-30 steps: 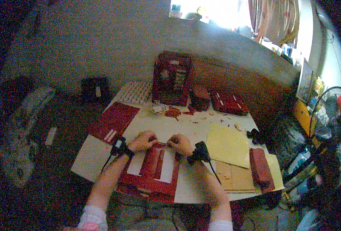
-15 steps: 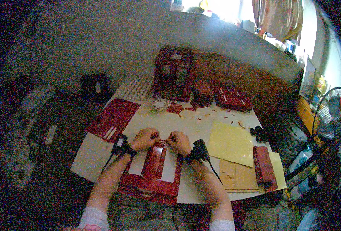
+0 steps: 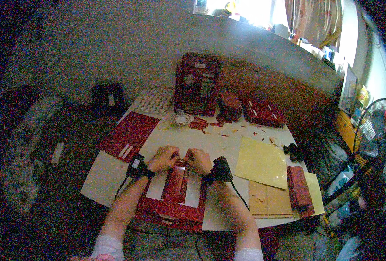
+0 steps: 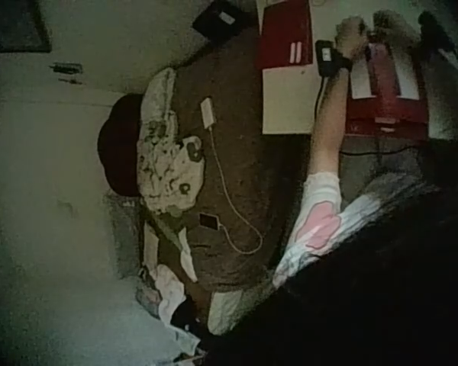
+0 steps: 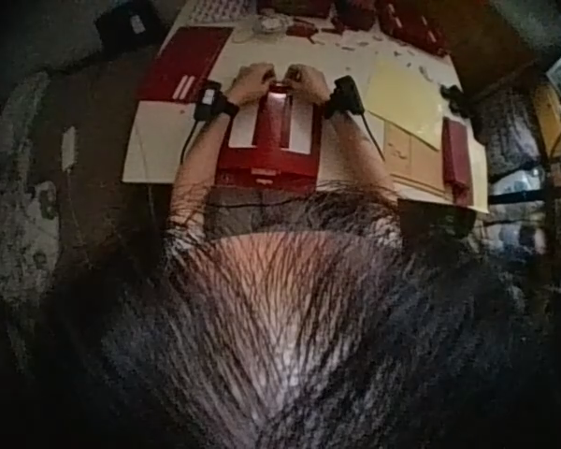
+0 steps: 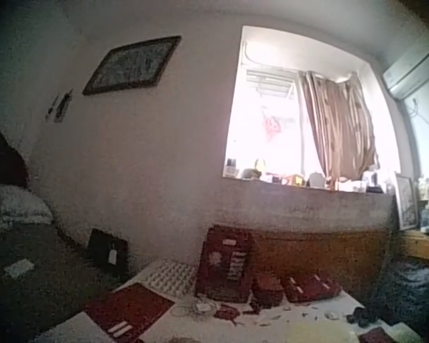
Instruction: The recorder is assembling and preparing red product packaging for 'ATM Money Wallets'.
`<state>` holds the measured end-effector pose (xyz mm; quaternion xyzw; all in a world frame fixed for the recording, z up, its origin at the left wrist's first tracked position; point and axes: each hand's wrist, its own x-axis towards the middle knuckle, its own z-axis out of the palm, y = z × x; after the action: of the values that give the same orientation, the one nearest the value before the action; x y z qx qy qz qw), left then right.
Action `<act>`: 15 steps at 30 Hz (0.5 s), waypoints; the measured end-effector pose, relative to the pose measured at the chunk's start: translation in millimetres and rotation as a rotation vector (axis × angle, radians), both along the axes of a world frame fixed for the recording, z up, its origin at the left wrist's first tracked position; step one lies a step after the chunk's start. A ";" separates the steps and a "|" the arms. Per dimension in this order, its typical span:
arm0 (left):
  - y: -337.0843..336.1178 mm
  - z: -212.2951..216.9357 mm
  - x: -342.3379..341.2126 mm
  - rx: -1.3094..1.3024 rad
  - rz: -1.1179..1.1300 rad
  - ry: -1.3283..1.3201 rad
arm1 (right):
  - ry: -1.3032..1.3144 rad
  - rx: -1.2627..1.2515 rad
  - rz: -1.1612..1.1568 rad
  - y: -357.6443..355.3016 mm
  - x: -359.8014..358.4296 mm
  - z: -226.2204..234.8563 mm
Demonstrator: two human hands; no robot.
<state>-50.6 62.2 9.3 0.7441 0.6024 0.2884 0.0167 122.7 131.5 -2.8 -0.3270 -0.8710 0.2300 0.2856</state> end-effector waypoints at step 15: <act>-6.2 -1.3 -24.1 -0.014 0.065 -0.029 | -0.056 -0.052 -0.083 0.2 25.4 7.7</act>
<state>-74.6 55.9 8.0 0.7196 0.6280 0.2955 0.0210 148.2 131.8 5.0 -0.3766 -0.8579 0.2315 0.2619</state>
